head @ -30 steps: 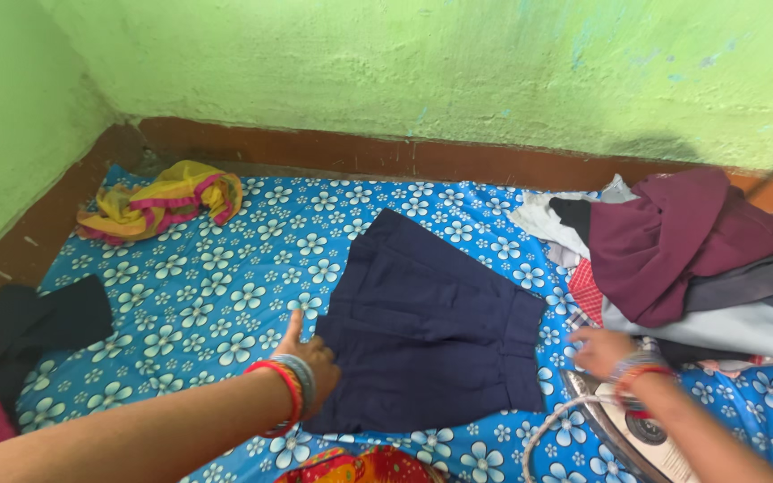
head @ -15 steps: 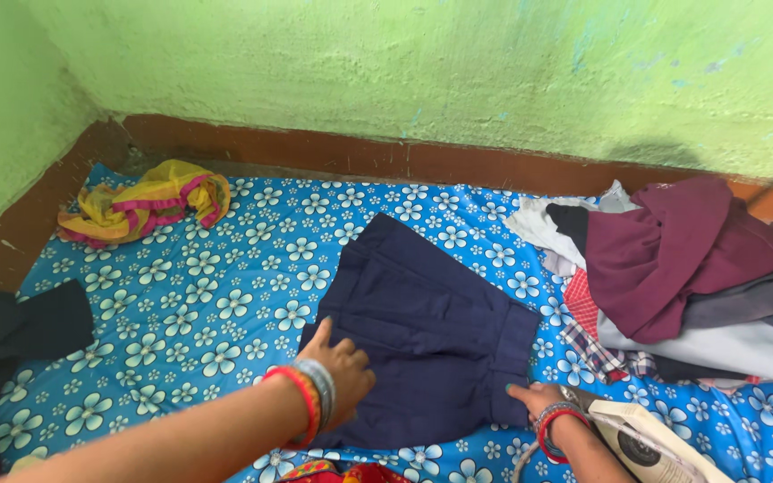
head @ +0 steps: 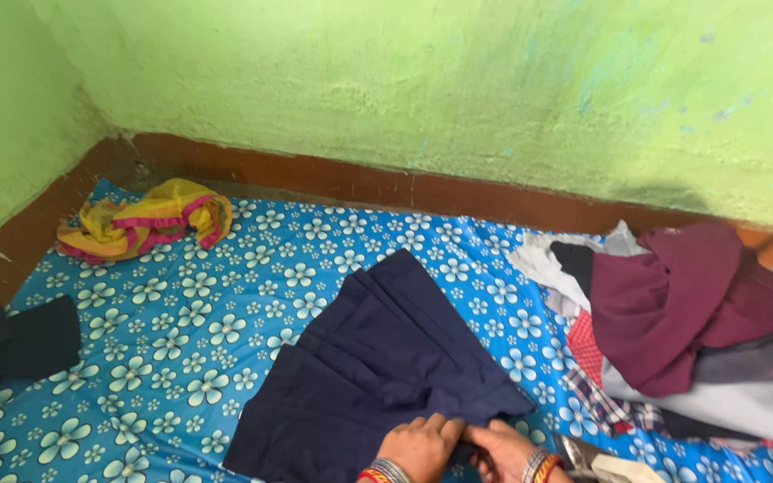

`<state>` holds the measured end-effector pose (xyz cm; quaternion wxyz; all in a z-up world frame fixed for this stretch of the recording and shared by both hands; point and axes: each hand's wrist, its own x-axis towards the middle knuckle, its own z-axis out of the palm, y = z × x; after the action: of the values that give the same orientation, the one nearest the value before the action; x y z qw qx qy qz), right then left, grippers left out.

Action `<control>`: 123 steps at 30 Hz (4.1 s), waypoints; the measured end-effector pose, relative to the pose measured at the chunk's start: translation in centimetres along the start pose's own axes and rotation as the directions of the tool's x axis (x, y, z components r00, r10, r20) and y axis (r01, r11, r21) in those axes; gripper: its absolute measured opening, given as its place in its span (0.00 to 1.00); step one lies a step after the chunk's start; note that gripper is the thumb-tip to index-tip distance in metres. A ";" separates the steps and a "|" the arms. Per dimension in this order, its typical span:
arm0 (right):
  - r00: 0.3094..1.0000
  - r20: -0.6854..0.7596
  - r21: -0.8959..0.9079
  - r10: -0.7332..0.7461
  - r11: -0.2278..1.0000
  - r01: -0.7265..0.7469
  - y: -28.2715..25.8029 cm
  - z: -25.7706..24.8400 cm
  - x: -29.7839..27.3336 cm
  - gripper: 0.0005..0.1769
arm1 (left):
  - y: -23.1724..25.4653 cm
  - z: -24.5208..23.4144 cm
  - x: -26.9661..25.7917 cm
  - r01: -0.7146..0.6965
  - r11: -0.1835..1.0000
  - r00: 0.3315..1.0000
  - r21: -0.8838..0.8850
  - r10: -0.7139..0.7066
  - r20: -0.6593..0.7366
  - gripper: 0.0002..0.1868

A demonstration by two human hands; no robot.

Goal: The person irons a pair of dark blue trousers and a pink top on a floral-patterned mat. They use an electric iron to smooth the garments, adjusting them as needed.

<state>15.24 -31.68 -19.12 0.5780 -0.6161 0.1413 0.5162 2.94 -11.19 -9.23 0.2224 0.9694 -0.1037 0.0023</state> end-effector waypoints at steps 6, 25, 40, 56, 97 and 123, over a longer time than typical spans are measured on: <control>0.940 -0.287 0.450 0.186 0.892 -0.039 0.1 -4.3 5.0 0.30 | -3.4 -0.3 -0.8 -0.230 0.973 0.959 0.003 0.227 -0.172 0.14; 0.411 0.043 -0.913 -0.911 0.132 0.387 -22.5 15.3 -18.4 0.20 | 1.4 -21.8 -3.1 -0.141 0.969 0.921 -0.203 0.053 -0.386 0.15; 0.345 0.312 -0.651 -0.885 0.065 0.756 -24.1 17.9 -28.2 0.13 | 4.5 -28.6 -2.9 -0.198 0.947 0.829 -0.254 0.024 -0.559 0.17; 0.298 0.253 -0.683 -0.921 0.048 0.729 -22.5 12.1 -28.6 0.40 | 9.1 -30.6 -2.3 -0.082 0.940 0.774 -0.331 -0.149 -0.615 0.19; 0.263 -0.877 -0.250 -0.403 0.849 0.466 -22.8 -25.5 -32.8 0.36 | 13.3 -14.5 22.0 -0.058 0.996 0.983 0.064 0.046 0.180 0.68; 0.616 0.288 -0.841 -0.733 0.114 0.529 -13.9 29.7 -13.4 0.36 | -7.0 -24.6 -5.7 0.091 0.888 0.874 0.451 -0.288 0.391 0.48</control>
<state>6.21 -7.82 5.46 0.3190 -0.8627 -0.3643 0.1457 -0.19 6.67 9.62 -0.0215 0.9737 -0.0512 -0.2210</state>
